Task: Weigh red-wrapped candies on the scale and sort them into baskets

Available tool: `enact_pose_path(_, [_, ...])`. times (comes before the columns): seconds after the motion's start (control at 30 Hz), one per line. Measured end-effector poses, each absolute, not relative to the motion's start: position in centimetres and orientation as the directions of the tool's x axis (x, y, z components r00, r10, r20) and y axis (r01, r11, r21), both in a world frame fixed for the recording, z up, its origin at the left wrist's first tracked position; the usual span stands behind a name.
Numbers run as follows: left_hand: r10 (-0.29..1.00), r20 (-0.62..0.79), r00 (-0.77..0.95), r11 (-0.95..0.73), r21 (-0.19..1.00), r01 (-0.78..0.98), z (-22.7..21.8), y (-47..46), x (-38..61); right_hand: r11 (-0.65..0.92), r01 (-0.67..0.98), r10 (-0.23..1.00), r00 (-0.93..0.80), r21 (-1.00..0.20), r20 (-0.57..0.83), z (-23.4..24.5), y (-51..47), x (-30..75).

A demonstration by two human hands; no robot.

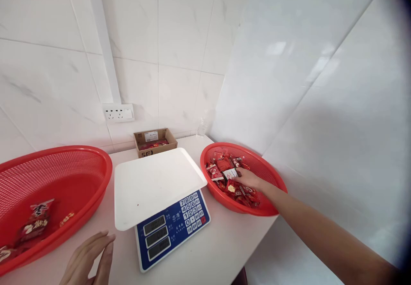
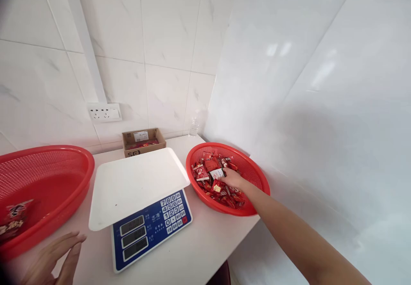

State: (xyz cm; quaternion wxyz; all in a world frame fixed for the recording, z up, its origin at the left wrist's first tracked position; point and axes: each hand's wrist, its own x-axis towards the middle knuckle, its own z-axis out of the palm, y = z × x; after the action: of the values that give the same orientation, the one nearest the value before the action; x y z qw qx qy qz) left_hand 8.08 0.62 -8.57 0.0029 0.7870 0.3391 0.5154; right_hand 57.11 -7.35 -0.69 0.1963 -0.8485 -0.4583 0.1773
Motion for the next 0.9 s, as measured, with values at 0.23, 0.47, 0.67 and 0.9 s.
enact_pose_path(0.23, [0.501, 0.831, 0.241, -0.76, 0.289, 0.582, -6.4, 0.0, 8.9, -0.525, 0.738, 0.782, 0.615, -0.424, 0.1, 2.7, -5.1, 56.5])
enact_pose_path(0.47, [0.505, 0.83, 0.238, -0.75, 0.285, 0.596, -5.8, -0.2, 9.0, -0.232, 0.677, 0.845, 0.496, -0.699, 0.2, 6.5, -2.0, 50.0])
enact_pose_path(0.67, [0.539, 0.811, 0.226, -0.727, 0.313, 0.612, -5.8, 0.0, 8.9, -0.162, 0.541, 0.944, 0.328, -0.825, 0.03, 5.6, -0.5, 47.2])
enact_pose_path(0.9, [0.597, 0.781, 0.184, -0.704, 0.401, 0.586, -7.1, 0.1, 8.6, -0.44, 0.743, 0.891, 0.43, -0.504, -0.144, 2.8, -5.3, 56.1])
